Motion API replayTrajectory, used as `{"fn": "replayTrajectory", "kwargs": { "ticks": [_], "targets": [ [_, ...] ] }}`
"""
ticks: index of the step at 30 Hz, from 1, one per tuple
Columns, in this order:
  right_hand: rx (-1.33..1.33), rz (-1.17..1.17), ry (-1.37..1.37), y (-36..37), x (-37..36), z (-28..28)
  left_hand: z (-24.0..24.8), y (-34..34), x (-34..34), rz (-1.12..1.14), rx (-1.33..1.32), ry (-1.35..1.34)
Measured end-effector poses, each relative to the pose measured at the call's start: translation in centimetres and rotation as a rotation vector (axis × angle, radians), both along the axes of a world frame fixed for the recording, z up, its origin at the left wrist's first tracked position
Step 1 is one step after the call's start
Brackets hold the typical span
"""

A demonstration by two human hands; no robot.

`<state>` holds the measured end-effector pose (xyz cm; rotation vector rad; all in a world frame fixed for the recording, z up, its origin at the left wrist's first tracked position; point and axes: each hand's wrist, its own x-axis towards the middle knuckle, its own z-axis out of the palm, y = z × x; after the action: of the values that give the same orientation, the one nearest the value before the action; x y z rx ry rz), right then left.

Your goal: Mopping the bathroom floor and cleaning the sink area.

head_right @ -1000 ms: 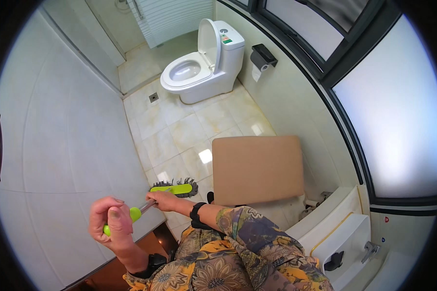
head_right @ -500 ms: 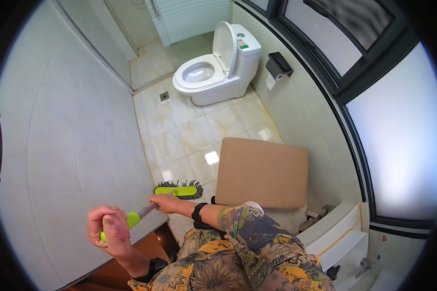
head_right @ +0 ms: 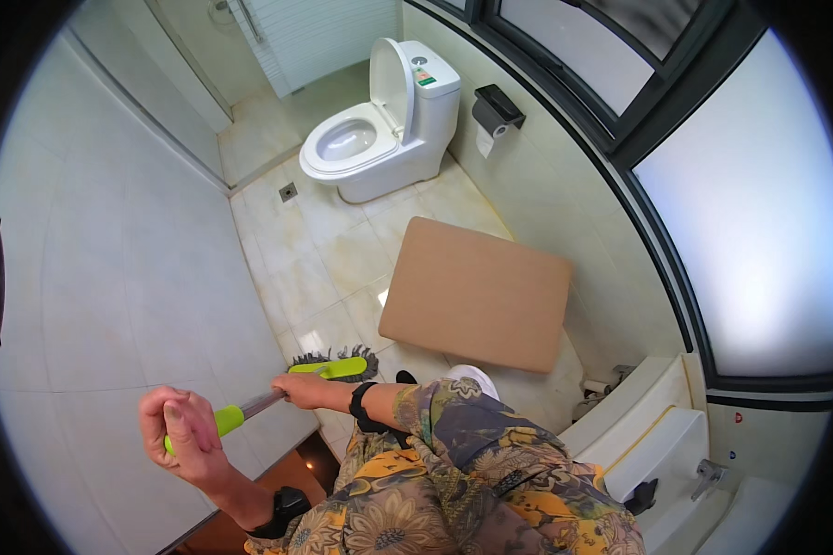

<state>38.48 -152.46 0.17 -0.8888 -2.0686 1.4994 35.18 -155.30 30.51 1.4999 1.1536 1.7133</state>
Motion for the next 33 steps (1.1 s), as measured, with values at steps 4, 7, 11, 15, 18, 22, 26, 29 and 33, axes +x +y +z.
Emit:
{"fn": "replayTrajectory", "kwargs": {
  "ticks": [4,7,11,15,18,22,26,29,33],
  "targets": [
    [0.033,0.003,0.095,-0.5,1.5,0.8,0.1,-1.1,1.5,0.041,0.034,0.051],
    [0.016,0.038,0.019,0.2,4.1,2.4,-0.6,-1.0,5.3,0.079,0.07,0.145],
    [0.058,0.046,-0.077,0.7,8.8,3.2,0.3,-0.3,10.2,0.093,0.075,0.056],
    [0.142,-0.003,-0.132,0.2,13.3,2.5,-0.4,-0.8,11.5,0.172,0.122,-0.005],
    [0.222,-0.017,-0.134,-0.6,15.9,2.1,-1.3,-3.5,12.1,0.134,0.224,0.034],
    [0.215,0.067,-0.15,-2.3,18.4,2.1,-1.8,-7.7,13.1,0.164,0.189,0.051],
    [0.161,0.03,-0.302,-3.3,20.3,-0.2,-1.7,-10.2,10.1,0.388,0.148,-0.043],
    [0.047,0.024,-0.428,-3.6,23.0,-1.6,-2.0,-9.6,10.2,0.307,0.174,0.002],
    [-0.29,-0.21,-0.367,-4.4,26.7,-5.8,-1.5,-7.0,9.3,0.233,0.171,0.016]
  ]
}}
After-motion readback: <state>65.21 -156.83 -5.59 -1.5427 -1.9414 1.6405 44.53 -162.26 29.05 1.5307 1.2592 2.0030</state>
